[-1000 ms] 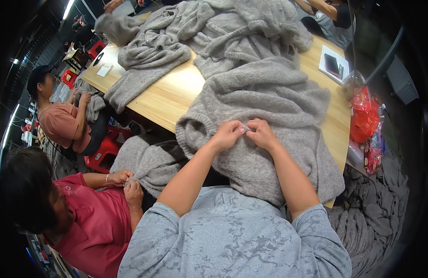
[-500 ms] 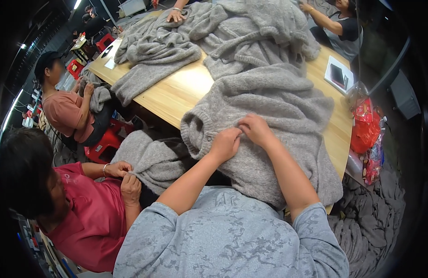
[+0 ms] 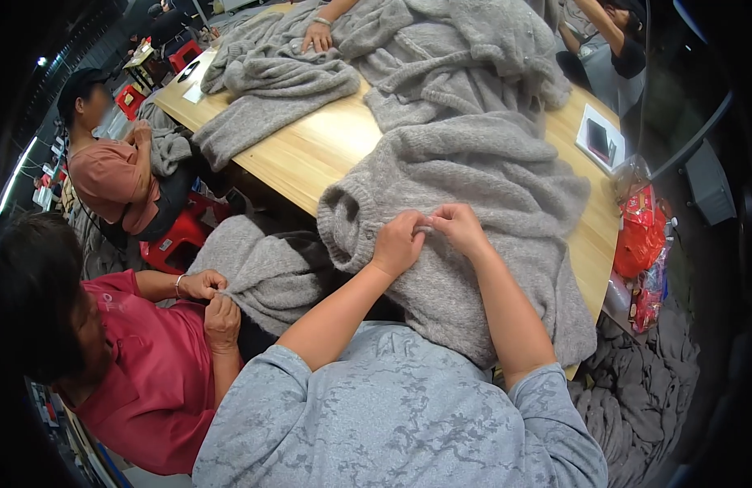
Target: Inspecting knitted sweaters for defects and cleaning loose threads on a factory work table.
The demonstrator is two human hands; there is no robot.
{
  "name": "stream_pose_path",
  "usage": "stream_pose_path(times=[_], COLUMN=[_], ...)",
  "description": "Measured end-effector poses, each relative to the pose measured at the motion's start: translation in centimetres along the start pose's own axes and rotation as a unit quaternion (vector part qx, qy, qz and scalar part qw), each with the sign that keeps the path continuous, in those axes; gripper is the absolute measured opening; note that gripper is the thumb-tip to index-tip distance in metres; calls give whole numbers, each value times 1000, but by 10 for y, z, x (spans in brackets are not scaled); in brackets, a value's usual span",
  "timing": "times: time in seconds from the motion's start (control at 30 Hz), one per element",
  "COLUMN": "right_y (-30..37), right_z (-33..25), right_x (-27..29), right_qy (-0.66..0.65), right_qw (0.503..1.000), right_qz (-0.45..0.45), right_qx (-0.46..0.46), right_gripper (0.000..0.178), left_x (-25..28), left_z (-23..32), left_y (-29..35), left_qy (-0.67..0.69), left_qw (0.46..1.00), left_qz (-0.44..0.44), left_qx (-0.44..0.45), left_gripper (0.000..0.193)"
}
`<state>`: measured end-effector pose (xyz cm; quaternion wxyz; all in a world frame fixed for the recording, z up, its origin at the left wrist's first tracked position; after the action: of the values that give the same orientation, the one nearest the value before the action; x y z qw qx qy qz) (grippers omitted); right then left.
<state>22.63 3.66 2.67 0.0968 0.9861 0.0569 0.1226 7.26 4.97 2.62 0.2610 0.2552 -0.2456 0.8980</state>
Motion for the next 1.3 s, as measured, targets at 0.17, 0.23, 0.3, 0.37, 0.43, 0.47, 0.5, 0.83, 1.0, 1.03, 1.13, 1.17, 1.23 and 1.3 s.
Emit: stream_pose_path(times=[0.17,0.23,0.3,0.37,0.43,0.47,0.5,0.83,1.0,1.03,1.13,1.17,1.23,1.3], right_y=[6,13,22,28,31,31,30,25,24,25,25,25,25,24], right_z=[-4,-9,-14,-17,-17,-16,-15,-7,-4,-4,-4,-4,-4,-4], right_x=[2,0,-3,-6,-8,-8,-8,-8,-7,-7,-8,-9,-10,-11], right_qy=[52,145,234,304,365,374,378,424,416,411,446,452,464,467], right_qw=[998,989,965,935,904,902,902,885,888,889,874,872,866,860], right_qz=[-12,-11,-10,-1,29,28,27,28,16,17,12,13,12,22], right_qx=[-19,34,118,183,220,216,208,188,192,201,190,188,185,203], right_gripper=[16,16,16,17,18,17,17,10,11,11,12,12,12,13], left_x=[0,-1,0,0,1,2,3,-2,-7,-8,-11,-11,-11,-9], left_z=[-4,-7,-10,-11,-11,-11,-10,-7,-8,-9,-9,-9,-10,-13], left_y=[-2,-3,-3,-4,-5,-6,-7,-3,-1,-1,0,0,0,-1], left_qy=[-43,-60,-62,-53,-41,-33,-24,-118,-170,-175,-187,-187,-178,-159], left_qw=[998,997,996,996,995,994,993,983,975,974,973,974,977,981], left_qz=[-40,-50,-58,-70,-92,-105,-112,-142,-131,-125,-113,-110,-107,-108], left_qx=[-5,-18,-6,1,12,21,27,-2,-62,-68,-69,-67,-55,-28], left_gripper=[21,23,22,21,20,20,20,14,11,12,12,12,12,12])
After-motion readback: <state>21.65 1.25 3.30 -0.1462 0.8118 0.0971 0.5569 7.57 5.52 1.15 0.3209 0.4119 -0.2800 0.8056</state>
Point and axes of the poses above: each hand's wrist, its own y-axis away from the middle knuckle, its own x-axis out of the back of the hand, z = x × y, the point moved 3 cm from there along -y, towards the middle knuckle, and after that the axes turned 13 degrees about -z, right-handed, at the moved point
